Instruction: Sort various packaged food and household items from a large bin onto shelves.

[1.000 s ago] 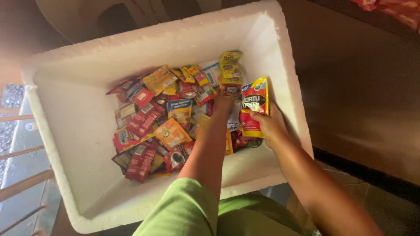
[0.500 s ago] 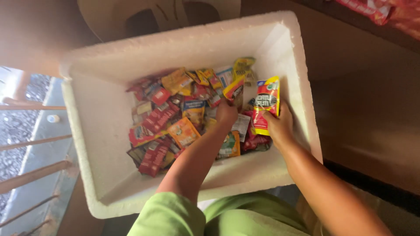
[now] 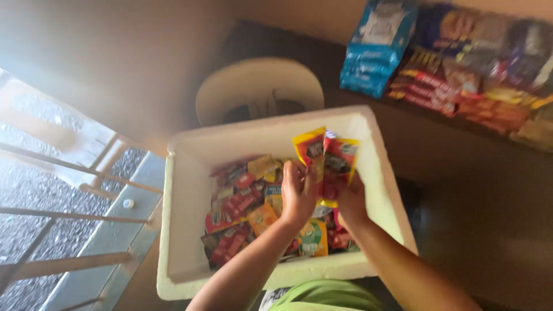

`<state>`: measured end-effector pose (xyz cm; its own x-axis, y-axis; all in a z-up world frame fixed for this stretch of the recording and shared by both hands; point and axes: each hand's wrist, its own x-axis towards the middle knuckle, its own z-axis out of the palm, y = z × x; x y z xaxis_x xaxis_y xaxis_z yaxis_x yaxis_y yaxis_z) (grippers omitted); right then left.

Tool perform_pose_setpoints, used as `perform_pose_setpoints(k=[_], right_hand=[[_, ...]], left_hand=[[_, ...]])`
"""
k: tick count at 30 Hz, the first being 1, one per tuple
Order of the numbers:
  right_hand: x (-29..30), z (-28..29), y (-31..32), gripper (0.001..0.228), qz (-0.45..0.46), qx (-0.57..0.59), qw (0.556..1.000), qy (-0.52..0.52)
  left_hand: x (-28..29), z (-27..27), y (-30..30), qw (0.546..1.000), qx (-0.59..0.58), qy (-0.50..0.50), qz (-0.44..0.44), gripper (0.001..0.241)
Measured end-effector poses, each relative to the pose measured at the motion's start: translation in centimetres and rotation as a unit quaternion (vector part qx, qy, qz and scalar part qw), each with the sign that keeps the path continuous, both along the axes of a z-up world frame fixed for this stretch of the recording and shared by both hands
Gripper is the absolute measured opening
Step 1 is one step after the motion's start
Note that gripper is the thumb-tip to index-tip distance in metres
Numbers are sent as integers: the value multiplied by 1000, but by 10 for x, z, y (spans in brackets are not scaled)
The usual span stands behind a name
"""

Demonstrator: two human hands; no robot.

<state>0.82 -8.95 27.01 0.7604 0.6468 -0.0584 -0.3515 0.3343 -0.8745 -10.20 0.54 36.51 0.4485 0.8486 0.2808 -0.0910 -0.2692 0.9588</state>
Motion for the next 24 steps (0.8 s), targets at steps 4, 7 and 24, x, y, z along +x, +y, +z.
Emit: perform_pose_setpoints(k=[4, 7, 24], right_hand=[[8, 74, 25, 21, 48, 33, 998, 2], [27, 106, 42, 38, 28, -17, 999, -9], [74, 329, 142, 50, 15, 192, 956, -221]], left_hand=[[-1, 44, 16, 990, -134, -19, -48, 21], [-3, 96, 34, 961, -186, -163, -123, 23], [96, 270, 152, 956, 281, -77, 41, 18]])
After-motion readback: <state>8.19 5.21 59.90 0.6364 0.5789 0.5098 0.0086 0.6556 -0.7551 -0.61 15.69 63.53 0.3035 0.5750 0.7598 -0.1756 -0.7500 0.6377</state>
